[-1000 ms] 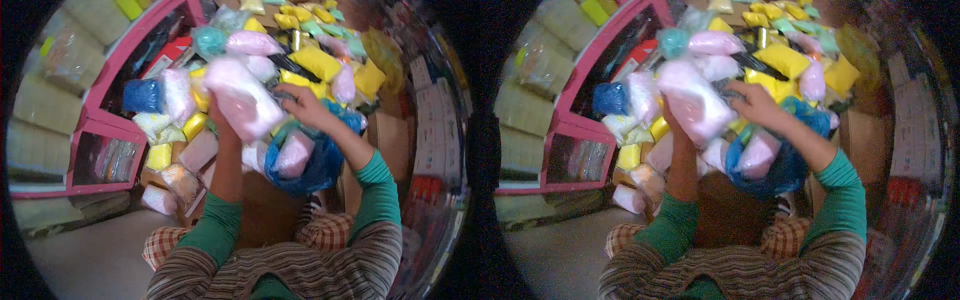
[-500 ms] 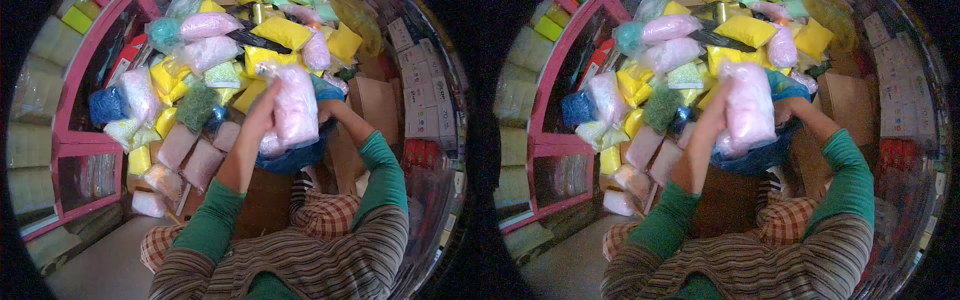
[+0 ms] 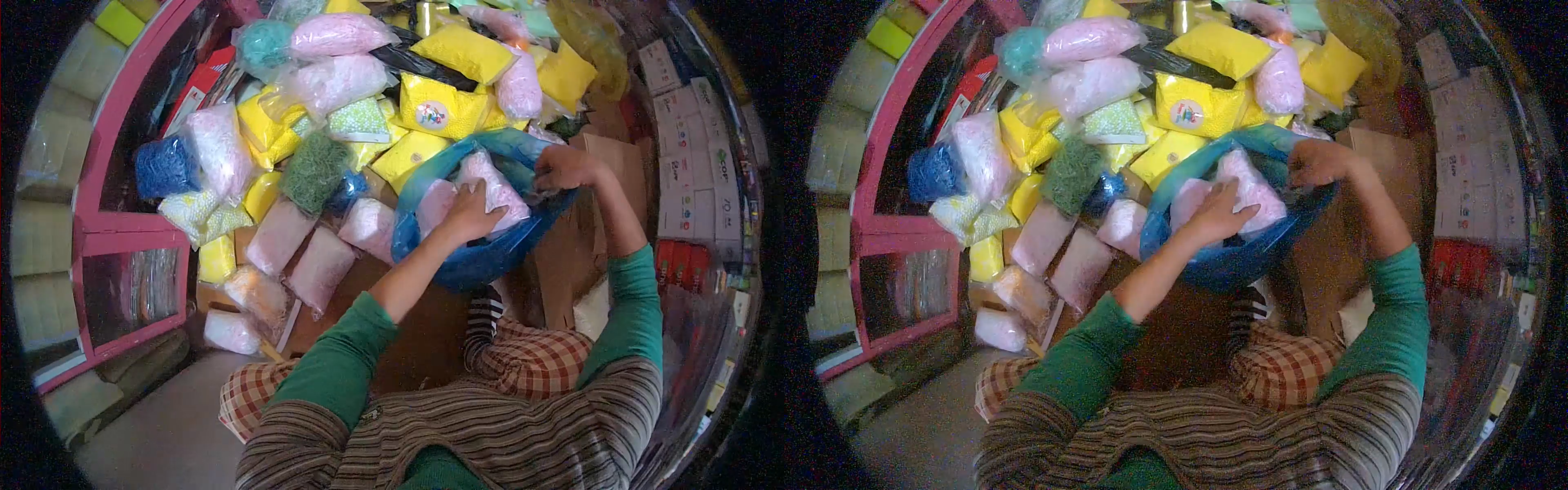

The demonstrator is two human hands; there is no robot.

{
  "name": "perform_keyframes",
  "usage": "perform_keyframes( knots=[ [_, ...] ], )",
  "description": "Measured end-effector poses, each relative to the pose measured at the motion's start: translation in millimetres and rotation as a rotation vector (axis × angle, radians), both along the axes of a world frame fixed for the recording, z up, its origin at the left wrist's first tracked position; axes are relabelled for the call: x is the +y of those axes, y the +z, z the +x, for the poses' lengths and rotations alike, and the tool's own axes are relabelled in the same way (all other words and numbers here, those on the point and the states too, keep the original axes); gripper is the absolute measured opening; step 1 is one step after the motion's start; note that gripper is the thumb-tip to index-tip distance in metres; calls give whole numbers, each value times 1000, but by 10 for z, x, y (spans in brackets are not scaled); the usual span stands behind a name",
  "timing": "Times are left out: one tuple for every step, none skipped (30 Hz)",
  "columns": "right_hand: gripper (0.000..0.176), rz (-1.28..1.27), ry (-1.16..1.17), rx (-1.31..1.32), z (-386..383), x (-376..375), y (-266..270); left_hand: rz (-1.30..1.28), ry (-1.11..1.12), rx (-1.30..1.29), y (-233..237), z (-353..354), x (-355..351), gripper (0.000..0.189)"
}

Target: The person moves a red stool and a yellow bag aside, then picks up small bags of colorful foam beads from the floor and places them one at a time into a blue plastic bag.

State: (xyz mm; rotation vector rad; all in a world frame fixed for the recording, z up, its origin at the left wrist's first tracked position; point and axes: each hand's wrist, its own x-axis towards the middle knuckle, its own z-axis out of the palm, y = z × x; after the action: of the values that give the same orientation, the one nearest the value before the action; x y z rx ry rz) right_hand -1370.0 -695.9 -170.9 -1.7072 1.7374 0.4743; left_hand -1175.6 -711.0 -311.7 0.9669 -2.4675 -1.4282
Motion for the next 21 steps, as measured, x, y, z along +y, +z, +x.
perform_keyframes(
  knots=[
    [23, -216, -11, -283, 27, -37, 93, 1, 6, -3, 135, 52, -81, 77],
    [20, -298, -136, -380, 53, -129, 151, 59, -97, 42, 347, 114, -212, 68],
    [17, -380, -266, -478, 96, -257, 161, 117, -203, 86, 453, 175, -330, 60],
    [15, -655, -260, -423, 178, -397, 130, 116, -203, 79, 440, 213, -444, 60],
    [15, -737, -278, -446, 241, -560, 81, 210, -163, 253, 435, 241, -568, 53],
    [18, -808, -268, -490, 238, -735, -122, 302, -123, 430, 442, 292, -665, 46],
    [24, -851, -245, -471, 343, -918, -279, 292, -123, 428, 534, 378, -745, 46],
    [27, -1010, -183, -335, 409, -1074, -614, 452, 56, 484, 694, 474, -835, 40],
    [53, -706, -225, -126, 594, -1185, -659, 609, 240, 537, 792, 580, -917, 34],
    [53, -713, -217, -134, 676, -1187, -837, 598, 249, 537, 814, 690, -1003, 34],
    [63, -781, -189, 153, 775, -1184, -1132, 671, 355, 583, 832, 804, -1101, 33],
    [73, -844, -161, 441, 857, -1229, -1382, 741, 464, 630, 840, 897, -1189, 32],
    [88, -804, -107, 491, 839, -1274, -1517, 741, 531, 670, 789, 981, -1246, 32],
    [88, -815, -95, 478, 805, -1317, -1583, 727, 546, 673, 758, 1062, -1295, 32],
    [91, -847, -73, 510, 758, -1333, -1610, 729, 591, 691, 743, 1143, -1320, 33],
    [95, -879, -49, 540, 743, -1360, -1633, 733, 640, 710, 726, 1209, -1335, 34],
    [85, -768, -61, 456, 766, -1350, -1420, 756, 640, 715, 716, 1267, -1348, 34],
    [85, -769, -44, 453, 757, -1364, -1380, 755, 654, 725, 688, 1311, -1361, 34],
    [83, -799, -120, 376, 748, -1360, -1311, 752, 653, 730, 667, 1345, -1370, 34],
    [81, -828, -200, 297, 746, -1359, -1252, 747, 649, 732, 642, 1372, -1374, 34],
    [77, -940, -253, 138, 727, -1340, -1172, 747, 652, 739, 622, 1389, -1376, 34]
  ],
)
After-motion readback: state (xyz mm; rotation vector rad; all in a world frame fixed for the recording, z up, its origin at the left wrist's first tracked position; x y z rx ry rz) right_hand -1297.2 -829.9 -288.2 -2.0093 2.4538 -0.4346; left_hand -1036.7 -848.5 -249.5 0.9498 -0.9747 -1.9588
